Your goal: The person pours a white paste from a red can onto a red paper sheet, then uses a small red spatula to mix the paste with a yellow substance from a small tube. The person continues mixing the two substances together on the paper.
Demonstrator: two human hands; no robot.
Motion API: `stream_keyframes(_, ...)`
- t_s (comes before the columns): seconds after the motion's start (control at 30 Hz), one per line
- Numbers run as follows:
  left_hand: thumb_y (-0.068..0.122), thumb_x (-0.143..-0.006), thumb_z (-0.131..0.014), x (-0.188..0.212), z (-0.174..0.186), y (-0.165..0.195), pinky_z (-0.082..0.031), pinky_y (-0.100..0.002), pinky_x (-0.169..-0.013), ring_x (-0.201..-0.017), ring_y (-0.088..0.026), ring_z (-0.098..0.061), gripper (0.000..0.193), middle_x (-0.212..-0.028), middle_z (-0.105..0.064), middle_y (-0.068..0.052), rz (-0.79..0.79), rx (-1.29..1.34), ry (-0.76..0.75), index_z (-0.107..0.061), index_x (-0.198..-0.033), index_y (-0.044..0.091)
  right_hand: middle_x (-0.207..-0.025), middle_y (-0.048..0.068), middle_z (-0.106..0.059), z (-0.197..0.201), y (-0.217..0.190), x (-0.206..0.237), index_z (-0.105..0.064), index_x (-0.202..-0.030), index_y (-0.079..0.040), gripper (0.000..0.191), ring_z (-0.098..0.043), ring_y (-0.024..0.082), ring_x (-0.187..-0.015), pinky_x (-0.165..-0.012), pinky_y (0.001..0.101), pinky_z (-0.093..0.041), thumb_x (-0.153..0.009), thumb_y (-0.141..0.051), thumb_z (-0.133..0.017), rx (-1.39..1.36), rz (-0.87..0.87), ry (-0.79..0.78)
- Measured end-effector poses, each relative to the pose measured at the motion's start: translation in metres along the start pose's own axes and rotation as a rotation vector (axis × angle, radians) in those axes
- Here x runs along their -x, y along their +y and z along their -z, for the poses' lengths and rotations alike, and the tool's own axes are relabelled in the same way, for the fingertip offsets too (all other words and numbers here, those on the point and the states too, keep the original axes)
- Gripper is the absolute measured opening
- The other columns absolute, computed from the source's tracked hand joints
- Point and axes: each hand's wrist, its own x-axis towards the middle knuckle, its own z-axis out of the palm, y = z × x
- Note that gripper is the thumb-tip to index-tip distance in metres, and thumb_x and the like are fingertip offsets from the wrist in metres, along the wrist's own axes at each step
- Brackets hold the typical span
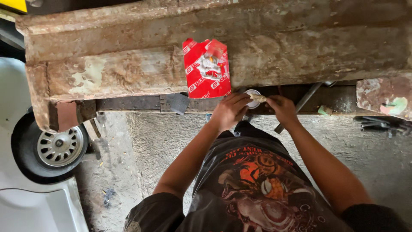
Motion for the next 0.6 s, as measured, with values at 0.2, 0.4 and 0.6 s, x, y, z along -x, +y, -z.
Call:
stream_keyframes(0.2,0.010,-0.087,-0.075,-0.006,0.009,0.008,-0.054,-0.043,-0.099,-0.117,-0.031,-0.065,0.034,-0.124,-0.068,-0.009,-0.125,-0.074,-0.031,-0.068,-0.120,0.008,-0.095,0.006,-0.075,-0.010,-0.006,-0.006,-0.073,-0.114,-0.001,0.028,-0.071,0.012,-0.086,-0.071,0.0270,-0.055,-0.100,-0.025,-0.068,0.006,-0.016,-0.025)
stream_keyframes(0.4,0.014,-0.091,-0.073,0.000,0.003,0.002,-0.055,-0.042,-0.101,-0.116,-0.029,-0.067,0.031,-0.124,-0.070,-0.009,0.043,-0.053,-0.017,-0.068,-0.121,0.009,-0.095,0.005,-0.076,-0.014,-0.007,-0.008,-0.073,-0.114,-0.002,0.029,-0.073,0.012,-0.086,-0.070,0.0271,-0.057,-0.100,-0.027,-0.068,0.055,0.015,-0.031)
stream_keyframes(0.6,0.018,-0.092,-0.071,-0.003,0.003,-0.011,-0.055,-0.043,-0.095,-0.107,-0.033,-0.069,0.029,-0.121,-0.071,-0.012,0.218,-0.087,-0.062,-0.070,-0.119,0.009,-0.087,0.009,-0.077,-0.019,-0.018,-0.004,-0.075,-0.112,-0.003,0.029,-0.074,0.015,-0.079,-0.072,0.0305,-0.056,-0.100,-0.028,-0.069,0.348,0.155,0.070)
